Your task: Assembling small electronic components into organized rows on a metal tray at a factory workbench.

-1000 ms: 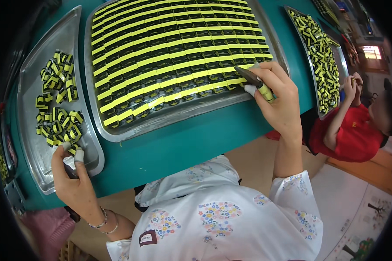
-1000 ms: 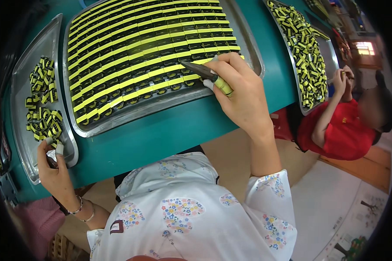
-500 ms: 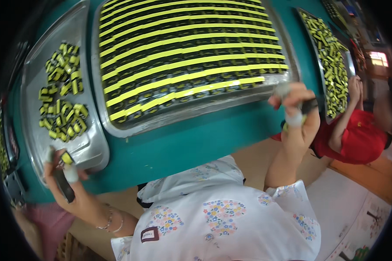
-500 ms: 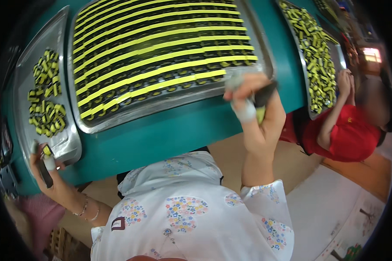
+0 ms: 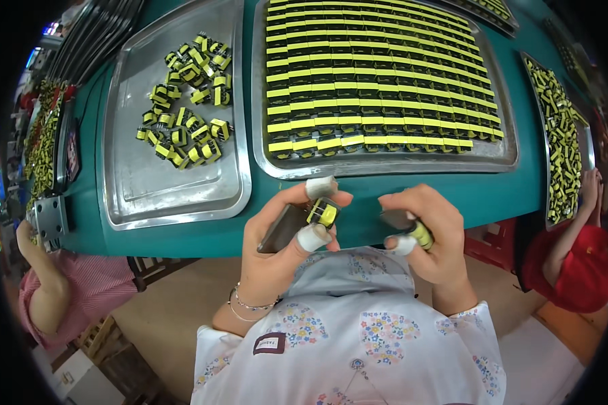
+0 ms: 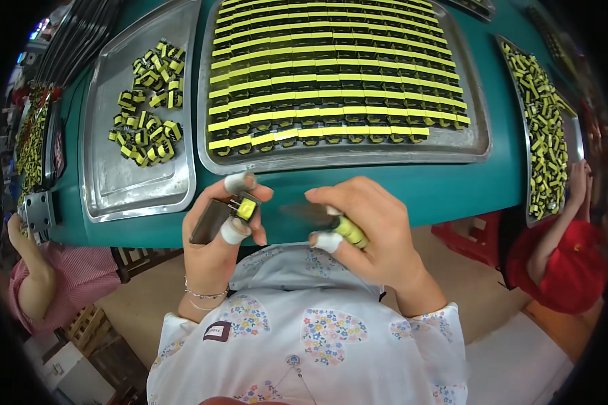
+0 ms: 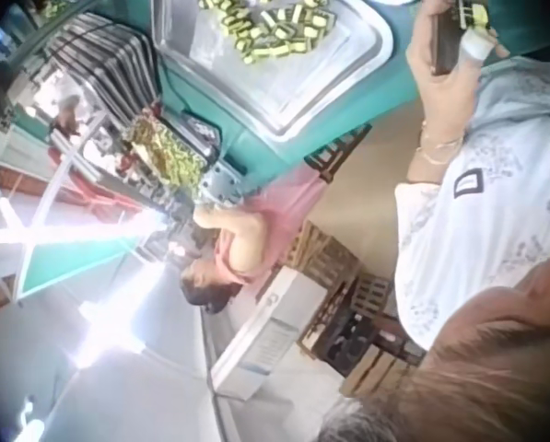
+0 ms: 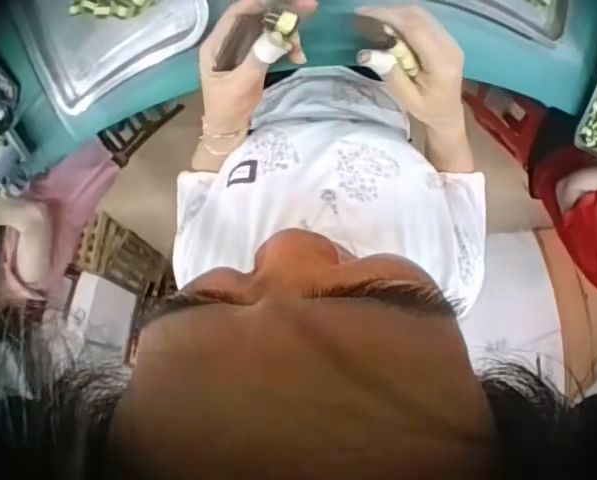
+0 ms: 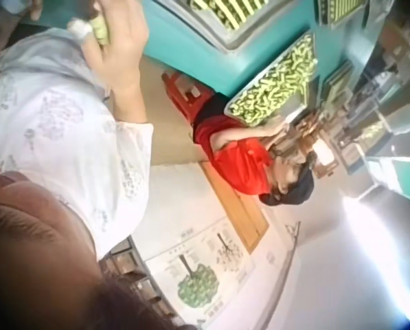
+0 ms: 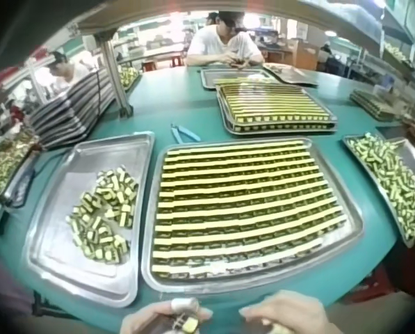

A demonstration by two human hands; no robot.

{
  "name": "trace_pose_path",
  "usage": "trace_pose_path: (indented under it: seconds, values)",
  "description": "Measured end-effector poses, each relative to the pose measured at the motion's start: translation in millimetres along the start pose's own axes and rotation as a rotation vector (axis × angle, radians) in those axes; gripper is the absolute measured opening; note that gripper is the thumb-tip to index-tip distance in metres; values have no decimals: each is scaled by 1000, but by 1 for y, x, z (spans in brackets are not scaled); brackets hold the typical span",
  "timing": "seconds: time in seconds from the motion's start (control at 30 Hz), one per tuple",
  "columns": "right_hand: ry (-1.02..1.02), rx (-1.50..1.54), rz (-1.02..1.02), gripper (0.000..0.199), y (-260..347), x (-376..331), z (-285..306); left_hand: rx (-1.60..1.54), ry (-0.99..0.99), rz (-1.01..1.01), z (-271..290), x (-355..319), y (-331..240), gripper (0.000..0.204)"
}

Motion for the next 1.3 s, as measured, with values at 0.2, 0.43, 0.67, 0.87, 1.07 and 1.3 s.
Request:
trace_pose_path:
  seconds: [0.2, 0.43, 0.67, 0.87, 1.07, 1.3]
  values:
    - [95, -317, 75, 42, 16, 6, -8, 37, -15, -9, 0, -5, 2, 57]
    - [57, -399, 104, 41, 23, 5, -4, -61, 50, 23, -5, -16, 4, 45]
    - [105, -414, 120, 45, 27, 2, 2, -22, 95, 7, -11, -18, 4, 44]
    - [135, -412, 180, 44, 27, 0, 1, 66, 94, 15, -11, -19, 4, 42]
    - [98, -488, 234, 42, 28, -3, 0, 104, 21, 11, -14, -19, 5, 46]
    - [77, -493, 271, 40, 24, -4, -2, 88, 55, -3, -15, -19, 5, 44]
Point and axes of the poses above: each hand's wrist, its own x-axis towards the middle knuckle, its own z-axis out of the back of the hand, y = z × x, the point moved 5 cm from there along x, towards the middle knuckle, and after that the axes turned 15 degrees about y, right-handed, at the moved point
